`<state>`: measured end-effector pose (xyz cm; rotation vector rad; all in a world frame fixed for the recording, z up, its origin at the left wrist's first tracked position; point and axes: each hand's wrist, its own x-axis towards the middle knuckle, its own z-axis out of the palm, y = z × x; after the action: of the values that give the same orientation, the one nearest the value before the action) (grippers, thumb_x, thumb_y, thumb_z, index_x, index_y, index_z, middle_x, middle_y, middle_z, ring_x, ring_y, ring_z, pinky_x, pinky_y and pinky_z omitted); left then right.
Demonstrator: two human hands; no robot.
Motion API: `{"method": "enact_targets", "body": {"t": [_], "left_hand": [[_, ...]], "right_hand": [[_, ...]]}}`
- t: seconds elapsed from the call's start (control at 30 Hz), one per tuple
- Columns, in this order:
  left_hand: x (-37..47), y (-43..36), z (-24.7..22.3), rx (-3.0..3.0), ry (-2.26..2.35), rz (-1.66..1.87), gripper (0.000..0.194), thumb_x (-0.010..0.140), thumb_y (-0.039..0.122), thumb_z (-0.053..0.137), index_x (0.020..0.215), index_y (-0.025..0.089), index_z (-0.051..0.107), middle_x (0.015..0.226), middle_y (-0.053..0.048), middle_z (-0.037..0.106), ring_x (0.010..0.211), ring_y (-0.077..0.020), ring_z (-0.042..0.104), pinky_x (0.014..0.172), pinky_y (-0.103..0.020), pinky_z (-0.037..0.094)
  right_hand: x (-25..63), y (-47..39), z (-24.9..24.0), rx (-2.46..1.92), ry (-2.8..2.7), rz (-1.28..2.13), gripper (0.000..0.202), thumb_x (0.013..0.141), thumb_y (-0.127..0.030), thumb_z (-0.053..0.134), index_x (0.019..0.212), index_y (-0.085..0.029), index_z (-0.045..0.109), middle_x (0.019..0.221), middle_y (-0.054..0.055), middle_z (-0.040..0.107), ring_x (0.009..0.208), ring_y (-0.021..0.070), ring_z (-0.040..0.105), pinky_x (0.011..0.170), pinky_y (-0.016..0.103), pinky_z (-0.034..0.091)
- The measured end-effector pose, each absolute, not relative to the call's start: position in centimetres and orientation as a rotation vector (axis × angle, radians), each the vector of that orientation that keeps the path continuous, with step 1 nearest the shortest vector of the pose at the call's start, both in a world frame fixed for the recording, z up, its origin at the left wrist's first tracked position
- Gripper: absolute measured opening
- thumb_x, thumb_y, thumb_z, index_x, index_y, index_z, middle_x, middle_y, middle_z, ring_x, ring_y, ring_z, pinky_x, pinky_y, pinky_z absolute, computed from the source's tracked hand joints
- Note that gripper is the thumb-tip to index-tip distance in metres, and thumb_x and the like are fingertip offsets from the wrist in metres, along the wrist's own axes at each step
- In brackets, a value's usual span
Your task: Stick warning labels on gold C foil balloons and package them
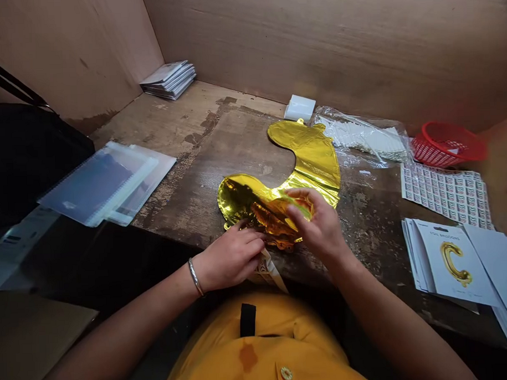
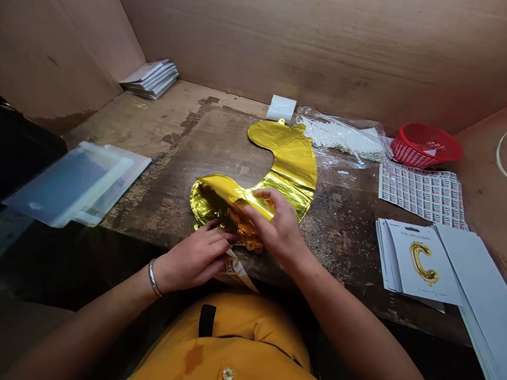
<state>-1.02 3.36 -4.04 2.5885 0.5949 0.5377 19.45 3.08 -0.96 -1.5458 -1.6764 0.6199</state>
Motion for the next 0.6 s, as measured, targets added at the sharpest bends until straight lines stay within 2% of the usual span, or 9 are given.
{"method": "enact_targets", "body": {"t": [0.07, 0.1, 0.13, 0.17, 0.23, 0.3, 0.4, 0.5, 0.6], "left_hand": [[-1.1, 3.3, -4.2, 2.571, 0.602, 0.530, 0.016, 0.089, 0.017, 0.047, 0.098, 0.014, 0.060, 0.102, -0.011, 0.068, 0.098, -0.0238, 0.064, 0.095, -0.042, 0.047], [-1.1, 3.2, -4.2, 2.567, 0.616, 0.524, 0.016, 0.089, 0.019, 0.047, 0.096, 0.014, 0.060, 0.097, -0.011, 0.068, 0.095, -0.0240, 0.064, 0.088, -0.040, 0.050], [-1.2, 3.1, -4.3, 2.562, 0.633, 0.515, 0.015, 0.090, 0.020, 0.047, 0.095, 0.014, 0.060, 0.095, -0.012, 0.067, 0.093, -0.0244, 0.064, 0.083, -0.038, 0.052], [-1.2, 3.0, -4.3, 2.555, 0.647, 0.510, 0.015, 0.090, 0.020, 0.047, 0.094, 0.015, 0.060, 0.097, -0.012, 0.067, 0.095, -0.0248, 0.064, 0.081, -0.038, 0.052], [-1.4, 2.9, -4.4, 2.532, 0.645, 0.509, 0.013, 0.090, 0.019, 0.046, 0.094, 0.016, 0.059, 0.109, -0.012, 0.067, 0.106, -0.0256, 0.061, 0.090, -0.042, 0.049], [-1.5, 2.8, -4.6, 2.495, 0.610, 0.515, 0.014, 0.090, 0.016, 0.046, 0.099, 0.018, 0.057, 0.124, -0.010, 0.063, 0.121, -0.0247, 0.055, 0.106, -0.048, 0.038], [-1.6, 2.8, -4.8, 2.444, 0.594, 0.531, 0.016, 0.089, 0.012, 0.045, 0.099, 0.019, 0.055, 0.129, -0.007, 0.061, 0.131, -0.0226, 0.048, 0.117, -0.052, 0.023], [-1.6, 2.9, -5.0, 2.421, 0.607, 0.550, 0.016, 0.088, 0.011, 0.046, 0.097, 0.019, 0.055, 0.128, -0.008, 0.062, 0.130, -0.0221, 0.049, 0.117, -0.052, 0.024], [-1.5, 2.8, -5.2, 2.417, 0.620, 0.572, 0.017, 0.088, 0.012, 0.046, 0.100, 0.020, 0.054, 0.127, -0.008, 0.063, 0.129, -0.0224, 0.051, 0.115, -0.053, 0.026]], "right_hand": [[19.9, 1.6, -1.3, -1.517, -1.926, 0.431, 0.058, 0.075, -0.042, 0.069, 0.125, -0.018, 0.054, 0.128, 0.015, 0.058, 0.119, 0.0301, 0.052, 0.100, 0.048, 0.043], [20.1, 0.9, -1.6, -1.509, -2.039, 0.370, 0.057, 0.074, -0.036, 0.069, 0.126, -0.018, 0.054, 0.134, 0.016, 0.054, 0.125, 0.0320, 0.048, 0.104, 0.052, 0.040], [20.3, 0.4, -2.0, -1.502, -2.112, 0.329, 0.047, 0.076, -0.029, 0.066, 0.121, -0.018, 0.059, 0.133, 0.015, 0.056, 0.126, 0.0326, 0.047, 0.104, 0.053, 0.040], [20.6, 0.3, -2.4, -1.498, -2.137, 0.311, 0.033, 0.078, -0.022, 0.061, 0.110, -0.019, 0.065, 0.128, 0.014, 0.060, 0.123, 0.0319, 0.049, 0.103, 0.053, 0.041], [21.5, 1.2, -2.9, -1.534, -2.064, 0.361, 0.019, 0.080, -0.017, 0.055, 0.091, -0.020, 0.069, 0.109, 0.010, 0.070, 0.107, 0.0274, 0.060, 0.092, 0.046, 0.050], [23.1, 4.1, -2.8, -1.639, -1.912, 0.474, 0.014, 0.080, -0.022, 0.056, 0.082, -0.019, 0.070, 0.086, 0.006, 0.073, 0.081, 0.0210, 0.065, 0.074, 0.036, 0.054], [26.6, 10.9, -1.7, -1.836, -1.722, 0.448, 0.018, 0.079, -0.030, 0.058, 0.073, -0.015, 0.066, 0.061, 0.002, 0.065, 0.055, 0.0154, 0.058, 0.054, 0.028, 0.047], [30.4, 17.1, -0.2, -1.996, -1.564, 0.217, 0.018, 0.081, -0.027, 0.055, 0.070, -0.014, 0.062, 0.065, 0.007, 0.065, 0.061, 0.0165, 0.056, 0.057, 0.029, 0.042], [32.5, 19.6, 0.9, -2.096, -1.494, 0.034, 0.028, 0.086, -0.031, 0.048, 0.072, -0.012, 0.062, 0.076, 0.013, 0.065, 0.073, 0.0182, 0.058, 0.067, 0.032, 0.040]]}}
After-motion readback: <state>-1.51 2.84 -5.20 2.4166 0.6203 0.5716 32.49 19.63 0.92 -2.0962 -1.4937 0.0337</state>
